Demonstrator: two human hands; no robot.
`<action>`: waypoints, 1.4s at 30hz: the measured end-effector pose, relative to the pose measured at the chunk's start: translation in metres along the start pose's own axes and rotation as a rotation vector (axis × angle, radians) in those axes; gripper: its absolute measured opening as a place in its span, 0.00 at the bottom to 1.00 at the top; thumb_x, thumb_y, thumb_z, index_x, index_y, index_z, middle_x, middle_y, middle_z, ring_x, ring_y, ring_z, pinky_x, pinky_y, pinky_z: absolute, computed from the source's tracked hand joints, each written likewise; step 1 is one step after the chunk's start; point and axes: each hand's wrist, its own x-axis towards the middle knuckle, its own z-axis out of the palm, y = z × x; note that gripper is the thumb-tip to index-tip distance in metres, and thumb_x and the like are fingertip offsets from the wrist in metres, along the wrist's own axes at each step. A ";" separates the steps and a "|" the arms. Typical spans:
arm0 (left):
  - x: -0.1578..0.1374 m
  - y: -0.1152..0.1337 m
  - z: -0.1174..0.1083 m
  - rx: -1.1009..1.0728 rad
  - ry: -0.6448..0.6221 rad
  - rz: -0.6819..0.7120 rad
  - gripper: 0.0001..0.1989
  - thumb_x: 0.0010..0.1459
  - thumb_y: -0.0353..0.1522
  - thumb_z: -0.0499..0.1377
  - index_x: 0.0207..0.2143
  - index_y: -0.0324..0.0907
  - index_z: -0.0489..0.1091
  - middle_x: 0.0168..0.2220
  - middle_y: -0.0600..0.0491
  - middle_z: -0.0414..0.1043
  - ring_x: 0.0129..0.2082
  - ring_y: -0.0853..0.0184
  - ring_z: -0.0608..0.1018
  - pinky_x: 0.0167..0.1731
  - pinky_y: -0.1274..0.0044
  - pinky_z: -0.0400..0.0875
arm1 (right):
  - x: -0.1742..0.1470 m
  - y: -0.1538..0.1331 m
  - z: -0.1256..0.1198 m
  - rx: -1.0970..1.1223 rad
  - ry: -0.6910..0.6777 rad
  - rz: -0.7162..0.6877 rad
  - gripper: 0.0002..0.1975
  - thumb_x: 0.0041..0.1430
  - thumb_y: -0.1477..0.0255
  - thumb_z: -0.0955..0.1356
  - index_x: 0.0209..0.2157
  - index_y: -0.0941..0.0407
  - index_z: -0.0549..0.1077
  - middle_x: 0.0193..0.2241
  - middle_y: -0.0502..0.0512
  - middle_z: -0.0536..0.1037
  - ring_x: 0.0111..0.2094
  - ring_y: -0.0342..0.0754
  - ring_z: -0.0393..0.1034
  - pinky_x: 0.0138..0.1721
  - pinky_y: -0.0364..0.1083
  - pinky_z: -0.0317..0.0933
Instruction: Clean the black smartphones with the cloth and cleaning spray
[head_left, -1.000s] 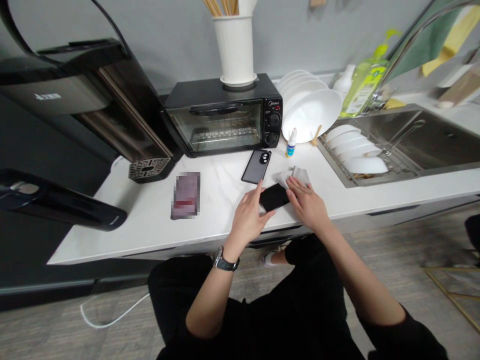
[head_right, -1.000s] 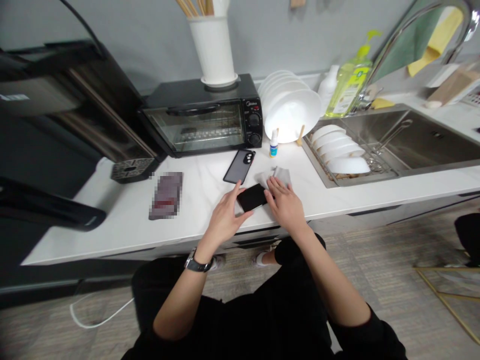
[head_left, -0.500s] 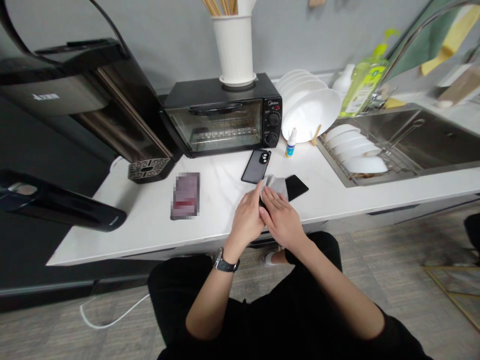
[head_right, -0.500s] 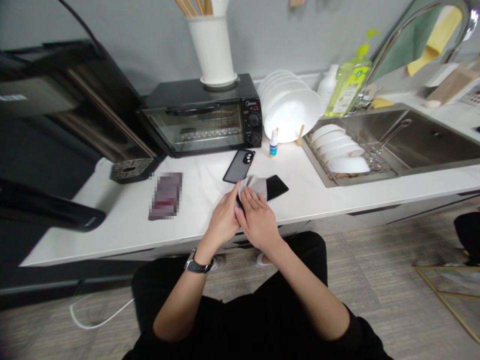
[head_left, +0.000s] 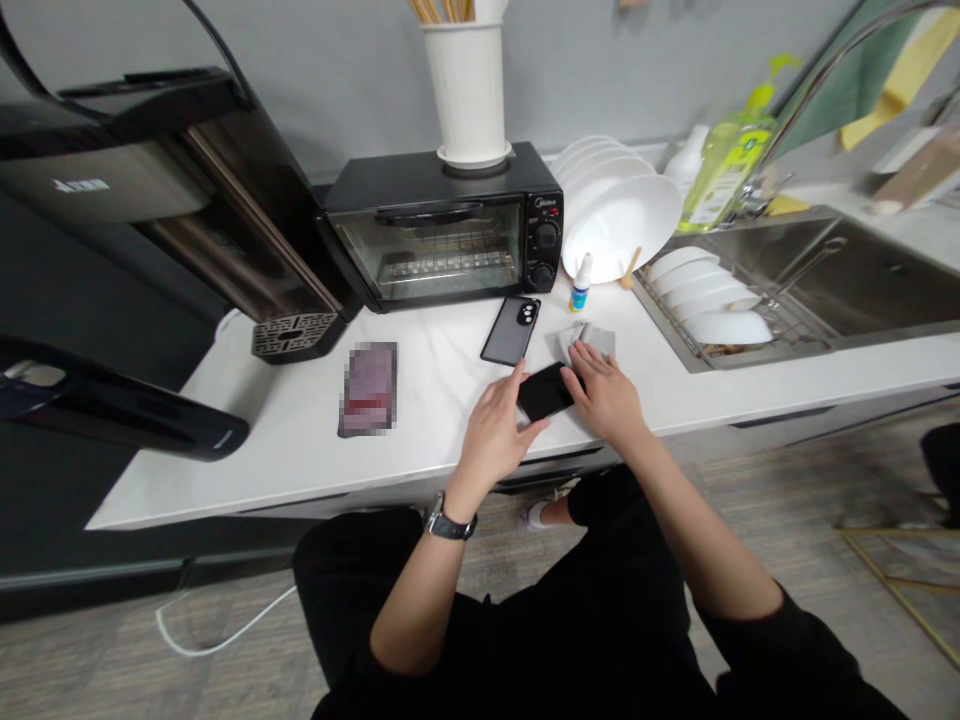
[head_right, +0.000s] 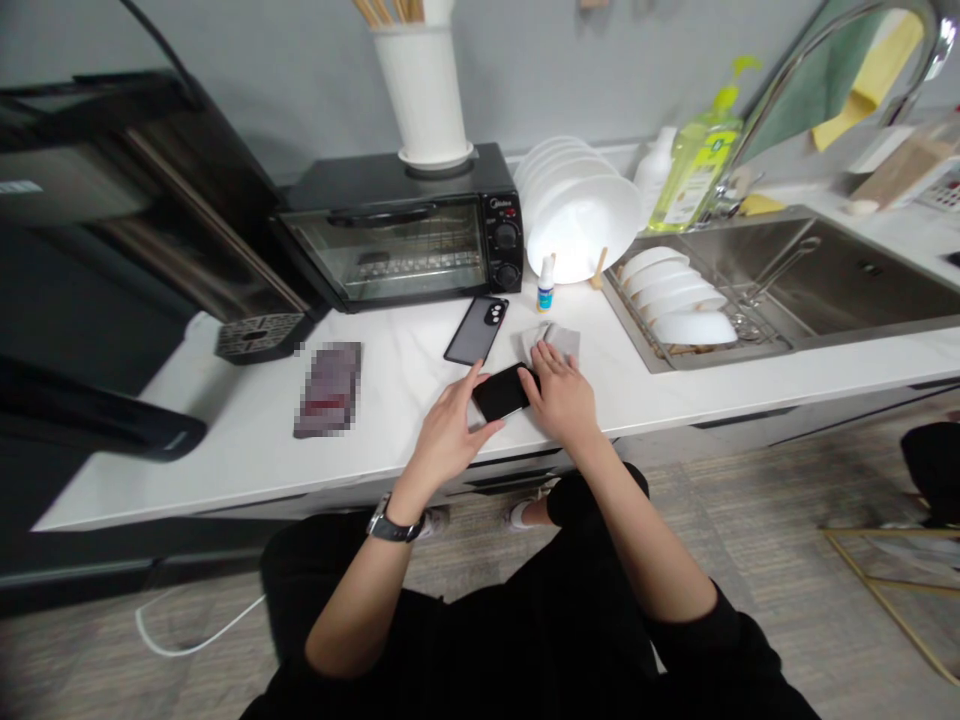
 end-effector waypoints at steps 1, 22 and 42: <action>0.000 0.000 0.001 0.001 0.002 0.003 0.48 0.61 0.34 0.67 0.75 0.49 0.43 0.65 0.46 0.68 0.64 0.53 0.70 0.65 0.58 0.66 | 0.004 -0.006 0.004 -0.014 0.006 0.005 0.31 0.76 0.59 0.56 0.67 0.66 0.66 0.68 0.71 0.65 0.70 0.64 0.59 0.70 0.66 0.53; 0.000 0.003 -0.001 0.010 -0.010 0.002 0.45 0.63 0.35 0.66 0.75 0.47 0.44 0.65 0.43 0.68 0.64 0.53 0.71 0.64 0.58 0.67 | -0.027 -0.018 -0.004 0.079 -0.024 -0.047 0.26 0.76 0.64 0.56 0.68 0.58 0.66 0.69 0.61 0.66 0.71 0.58 0.58 0.71 0.65 0.53; -0.001 -0.001 0.001 0.026 0.011 0.005 0.45 0.63 0.30 0.63 0.75 0.46 0.43 0.67 0.41 0.65 0.65 0.51 0.70 0.64 0.56 0.68 | -0.048 -0.045 -0.007 0.194 -0.113 -0.169 0.26 0.77 0.64 0.56 0.68 0.57 0.66 0.69 0.59 0.66 0.71 0.54 0.57 0.72 0.62 0.52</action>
